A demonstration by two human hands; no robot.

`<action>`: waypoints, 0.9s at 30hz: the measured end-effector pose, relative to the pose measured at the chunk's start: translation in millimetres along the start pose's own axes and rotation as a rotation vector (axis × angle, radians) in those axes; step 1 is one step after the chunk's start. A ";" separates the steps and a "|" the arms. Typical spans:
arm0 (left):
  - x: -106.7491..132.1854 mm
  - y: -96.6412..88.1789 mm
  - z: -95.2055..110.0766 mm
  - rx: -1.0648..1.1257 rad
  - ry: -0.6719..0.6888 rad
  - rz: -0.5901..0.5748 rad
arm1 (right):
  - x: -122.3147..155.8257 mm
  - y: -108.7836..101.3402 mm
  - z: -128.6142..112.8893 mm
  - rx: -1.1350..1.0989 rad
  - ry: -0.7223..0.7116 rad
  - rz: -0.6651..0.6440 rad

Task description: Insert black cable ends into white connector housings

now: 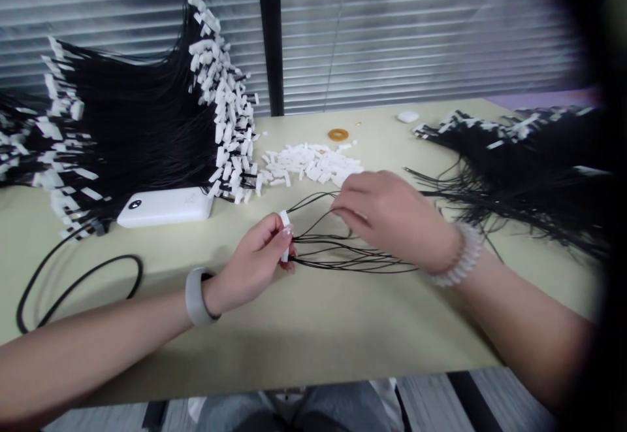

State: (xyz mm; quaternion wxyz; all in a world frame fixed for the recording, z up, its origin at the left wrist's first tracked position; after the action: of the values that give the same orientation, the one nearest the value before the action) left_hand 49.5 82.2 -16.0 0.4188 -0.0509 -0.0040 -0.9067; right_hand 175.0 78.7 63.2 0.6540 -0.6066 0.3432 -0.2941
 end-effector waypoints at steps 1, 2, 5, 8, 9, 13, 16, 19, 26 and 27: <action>-0.1 0.2 -0.9 0.005 -0.003 -0.003 | 3.2 -6.9 11.9 -0.021 0.055 0.066; -0.2 0.2 -1.5 0.009 -0.005 -0.004 | 8.0 -14.4 25.2 -0.051 0.122 0.147; -0.2 1.0 -1.9 0.026 -0.005 -0.009 | 30.2 -29.1 70.7 -0.289 0.315 0.415; -0.1 3.2 -1.0 0.029 -0.013 -0.028 | 40.0 -18.2 111.5 -0.742 0.306 0.521; 0.1 3.8 -0.7 0.030 -0.015 -0.034 | 39.9 -12.2 122.5 -0.879 0.281 0.524; 0.7 5.4 1.1 0.014 -0.017 -0.059 | 37.5 7.9 155.5 -1.129 0.282 0.475; 1.3 6.5 1.5 -0.018 -0.032 -0.080 | 38.2 16.0 165.7 -1.195 0.352 0.477; 1.7 6.7 1.6 -0.029 -0.041 -0.085 | 34.0 17.8 150.3 -1.283 0.372 0.488; 0.8 8.5 0.2 -0.007 -0.031 -0.095 | 5.1 16.4 32.6 -0.962 0.224 0.046; 0.7 8.6 0.2 -0.005 -0.028 -0.097 | 4.1 16.5 19.3 -0.908 0.197 0.015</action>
State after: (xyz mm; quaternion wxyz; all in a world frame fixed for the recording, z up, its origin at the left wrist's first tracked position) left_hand 55.6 76.2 -16.1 0.3743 -0.0642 -0.0098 -0.9250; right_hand 192.4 88.3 47.0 0.2887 -0.7982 0.5020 -0.1656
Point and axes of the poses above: each hand's wrist, its own x-axis away from the middle knuckle, its own y-axis out of the palm, z = x × y, the point moved 9 cm from there along -x, towards the middle knuckle, and after that the axes turned 14 degrees about -z, right-handed, at the moved point
